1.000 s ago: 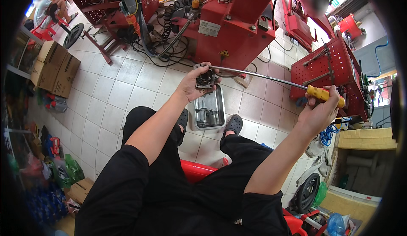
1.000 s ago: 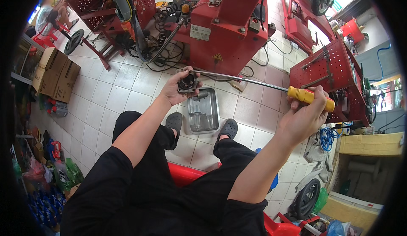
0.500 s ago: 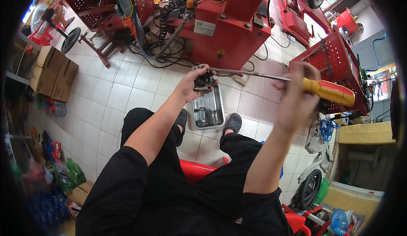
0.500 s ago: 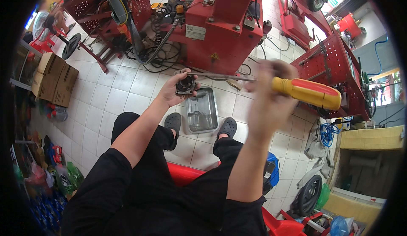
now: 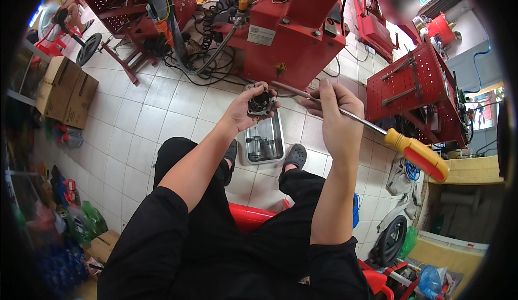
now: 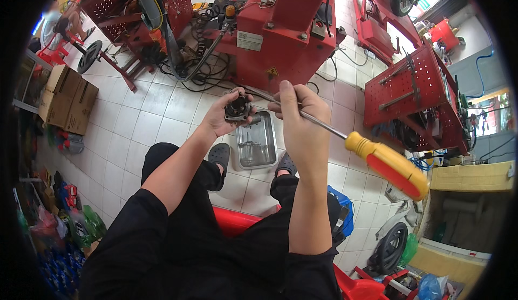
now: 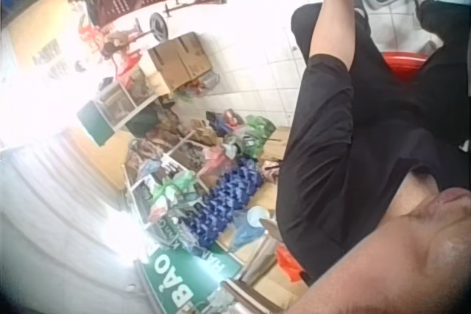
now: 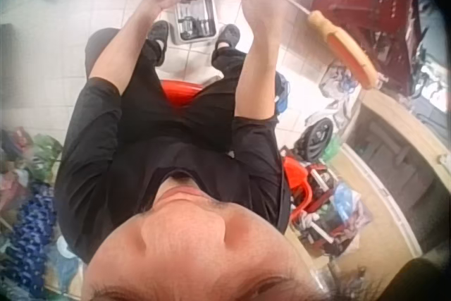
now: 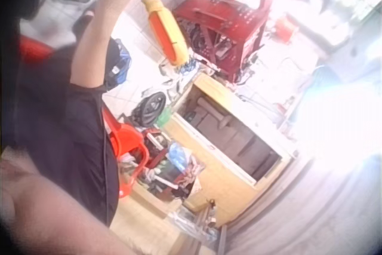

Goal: The person sits on a low stool in a workshop and uses a screwdriver to disassemble and manipulate small mechanical parts, including a cylindrical metal component and a metal tray. They repeatedly insert the screwdriver into the parts, rotate them, and place them into the tray.

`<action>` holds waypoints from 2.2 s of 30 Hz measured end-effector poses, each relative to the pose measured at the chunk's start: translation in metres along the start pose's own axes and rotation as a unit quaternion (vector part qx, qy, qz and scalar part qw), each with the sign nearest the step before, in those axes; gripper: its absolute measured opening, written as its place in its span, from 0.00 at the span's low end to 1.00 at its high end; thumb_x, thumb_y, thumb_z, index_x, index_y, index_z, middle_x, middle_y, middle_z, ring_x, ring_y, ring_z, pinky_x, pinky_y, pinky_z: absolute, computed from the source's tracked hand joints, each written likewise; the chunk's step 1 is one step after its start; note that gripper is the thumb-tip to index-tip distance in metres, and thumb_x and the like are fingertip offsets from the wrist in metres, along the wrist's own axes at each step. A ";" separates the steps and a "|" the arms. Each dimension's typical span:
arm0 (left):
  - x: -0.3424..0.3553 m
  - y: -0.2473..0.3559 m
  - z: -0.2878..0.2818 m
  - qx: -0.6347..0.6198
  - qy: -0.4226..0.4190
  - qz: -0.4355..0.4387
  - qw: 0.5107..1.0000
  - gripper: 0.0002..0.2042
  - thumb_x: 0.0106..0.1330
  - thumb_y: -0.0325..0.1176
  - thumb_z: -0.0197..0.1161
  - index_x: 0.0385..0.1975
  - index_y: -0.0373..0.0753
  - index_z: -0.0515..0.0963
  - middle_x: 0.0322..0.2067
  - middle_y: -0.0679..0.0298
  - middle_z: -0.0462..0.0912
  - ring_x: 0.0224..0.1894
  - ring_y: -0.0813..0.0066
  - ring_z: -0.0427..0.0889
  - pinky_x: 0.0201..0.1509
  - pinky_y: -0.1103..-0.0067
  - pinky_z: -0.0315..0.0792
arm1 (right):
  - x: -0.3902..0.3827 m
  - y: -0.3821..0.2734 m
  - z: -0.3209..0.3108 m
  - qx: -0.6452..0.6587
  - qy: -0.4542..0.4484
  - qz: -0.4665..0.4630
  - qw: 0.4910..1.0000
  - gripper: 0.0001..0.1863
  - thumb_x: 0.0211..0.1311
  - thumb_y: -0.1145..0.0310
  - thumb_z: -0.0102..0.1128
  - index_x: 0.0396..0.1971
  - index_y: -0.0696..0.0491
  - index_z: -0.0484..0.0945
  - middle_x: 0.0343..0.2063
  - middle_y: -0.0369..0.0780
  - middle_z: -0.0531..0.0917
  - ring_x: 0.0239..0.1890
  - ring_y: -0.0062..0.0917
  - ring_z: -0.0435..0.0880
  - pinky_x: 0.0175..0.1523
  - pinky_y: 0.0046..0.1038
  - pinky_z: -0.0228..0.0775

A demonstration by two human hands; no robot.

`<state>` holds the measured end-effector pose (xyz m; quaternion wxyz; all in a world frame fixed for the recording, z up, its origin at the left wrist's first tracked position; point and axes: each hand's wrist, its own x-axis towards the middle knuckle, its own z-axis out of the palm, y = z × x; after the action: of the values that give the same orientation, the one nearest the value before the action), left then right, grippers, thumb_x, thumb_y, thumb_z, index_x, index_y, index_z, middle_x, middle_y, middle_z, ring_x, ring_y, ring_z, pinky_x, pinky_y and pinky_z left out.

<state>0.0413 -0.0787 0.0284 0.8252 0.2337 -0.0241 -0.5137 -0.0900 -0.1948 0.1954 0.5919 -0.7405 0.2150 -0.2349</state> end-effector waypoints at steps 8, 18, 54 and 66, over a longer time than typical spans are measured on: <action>-0.002 0.003 0.003 -0.004 -0.004 0.002 1.000 0.05 0.64 0.37 0.56 0.38 0.49 0.72 0.38 0.64 0.79 0.41 0.59 0.81 0.36 0.69 0.75 | 0.001 0.000 -0.001 0.014 -0.015 0.012 1.000 0.17 0.67 0.64 0.49 0.26 0.63 0.75 0.22 0.40 0.80 0.27 0.22 0.84 0.29 0.17 0.75; -0.002 0.003 0.002 -0.017 0.003 -0.003 1.000 0.07 0.64 0.36 0.56 0.40 0.49 0.72 0.38 0.62 0.80 0.41 0.58 0.81 0.36 0.68 0.75 | 0.002 0.002 0.001 0.015 -0.016 0.015 1.000 0.16 0.66 0.64 0.51 0.26 0.63 0.76 0.22 0.40 0.80 0.26 0.22 0.84 0.29 0.17 0.75; -0.004 0.017 0.006 -0.058 0.037 0.039 0.997 0.08 0.61 0.39 0.58 0.38 0.49 0.74 0.36 0.64 0.79 0.39 0.63 0.80 0.36 0.68 0.73 | 0.000 0.015 0.017 0.022 -0.087 0.030 0.995 0.11 0.62 0.70 0.53 0.34 0.64 0.77 0.24 0.39 0.81 0.29 0.18 0.81 0.37 0.19 0.71; -0.002 0.021 0.015 -0.151 0.071 0.076 0.983 0.21 0.63 0.52 0.44 0.40 0.41 0.73 0.38 0.57 0.76 0.45 0.57 0.76 0.43 0.67 0.70 | 0.001 0.014 0.015 0.022 -0.068 0.008 0.997 0.11 0.62 0.70 0.54 0.35 0.64 0.77 0.25 0.38 0.81 0.30 0.18 0.80 0.37 0.19 0.72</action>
<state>0.0536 -0.0753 0.0507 0.8872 0.1397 0.0944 -0.4295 -0.0806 -0.1863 0.1786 0.6232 -0.7398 0.1749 -0.1836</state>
